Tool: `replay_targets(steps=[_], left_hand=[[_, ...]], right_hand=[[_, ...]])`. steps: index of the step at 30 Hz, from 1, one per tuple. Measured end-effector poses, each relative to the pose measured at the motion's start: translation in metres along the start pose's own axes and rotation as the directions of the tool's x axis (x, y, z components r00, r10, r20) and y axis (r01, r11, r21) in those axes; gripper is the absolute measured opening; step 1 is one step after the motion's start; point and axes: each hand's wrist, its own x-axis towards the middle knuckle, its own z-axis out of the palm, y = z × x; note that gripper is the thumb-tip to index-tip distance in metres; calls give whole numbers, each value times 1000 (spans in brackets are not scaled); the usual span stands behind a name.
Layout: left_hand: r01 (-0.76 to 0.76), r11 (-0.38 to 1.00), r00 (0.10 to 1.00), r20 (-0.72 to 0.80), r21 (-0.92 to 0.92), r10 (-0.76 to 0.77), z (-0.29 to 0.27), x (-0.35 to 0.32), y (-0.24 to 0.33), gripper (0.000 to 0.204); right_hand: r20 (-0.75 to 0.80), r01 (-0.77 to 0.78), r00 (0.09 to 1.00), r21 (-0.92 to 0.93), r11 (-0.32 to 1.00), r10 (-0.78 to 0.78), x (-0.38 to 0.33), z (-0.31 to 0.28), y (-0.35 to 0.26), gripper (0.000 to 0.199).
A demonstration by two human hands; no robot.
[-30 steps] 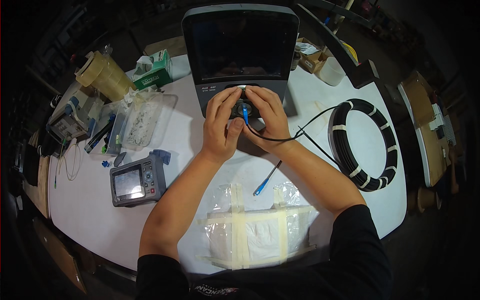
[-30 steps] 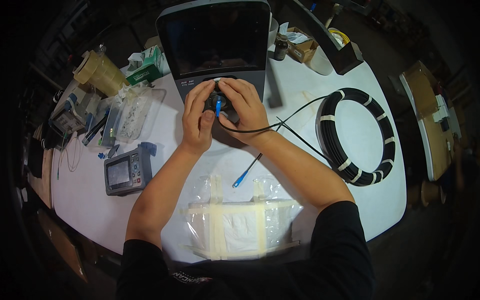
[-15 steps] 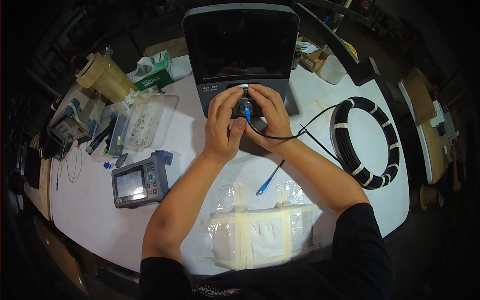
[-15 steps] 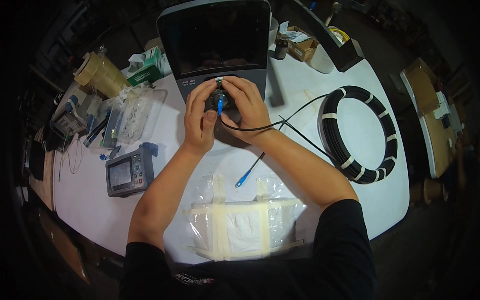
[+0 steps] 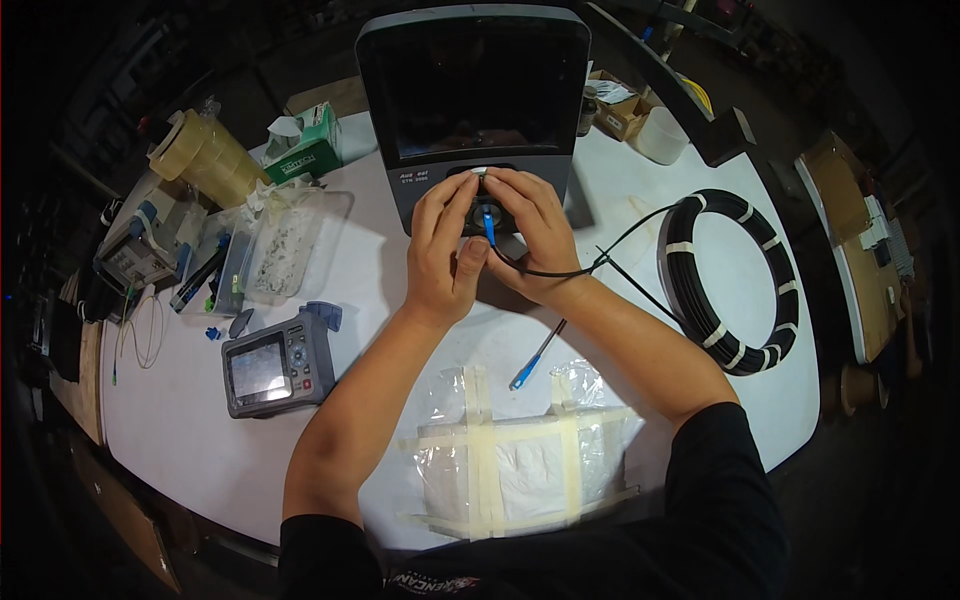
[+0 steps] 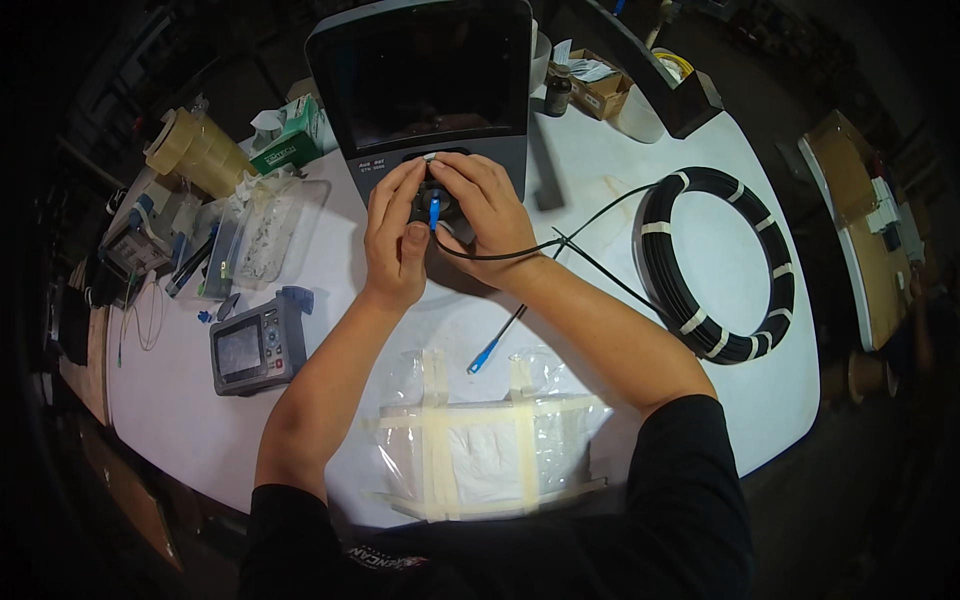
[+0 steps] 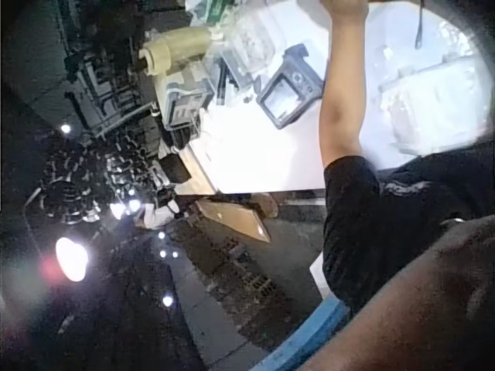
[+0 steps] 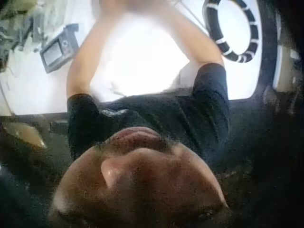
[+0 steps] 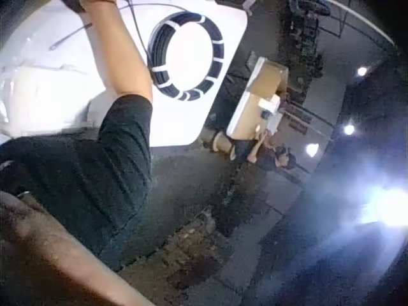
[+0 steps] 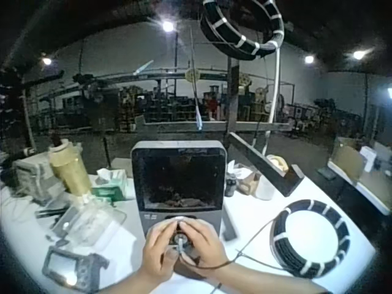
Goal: Inspect fiber optic cable connector using a digital microscope probe and monitor.
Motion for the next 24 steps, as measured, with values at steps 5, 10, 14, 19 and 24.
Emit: replay_targets(steps=[5,10,14,19,24], left_hand=[[-4,1000,1000,-2,7,4,3,-1,-1,77],[-29,1000,999,-32,5,29,2,0,0,75],[-75,997,994,-75,4,75,3,4,1,60],[317,942,945,-47,-109,-323,6,24,8,26],[384,915,918,-53,-122,-392,6,34,11,20]], right_hand=[[-13,-10,1000,-7,1000,9,-2,-1,-2,73],[-15,-5,1000,-3,1000,5,-1,0,-2,72],[-13,-20,1000,-2,1000,20,-2,0,3,71],[-52,-165,983,164,973,175,-10,4,6,68],[-70,-134,986,185,974,149,-11,6,8,64]])
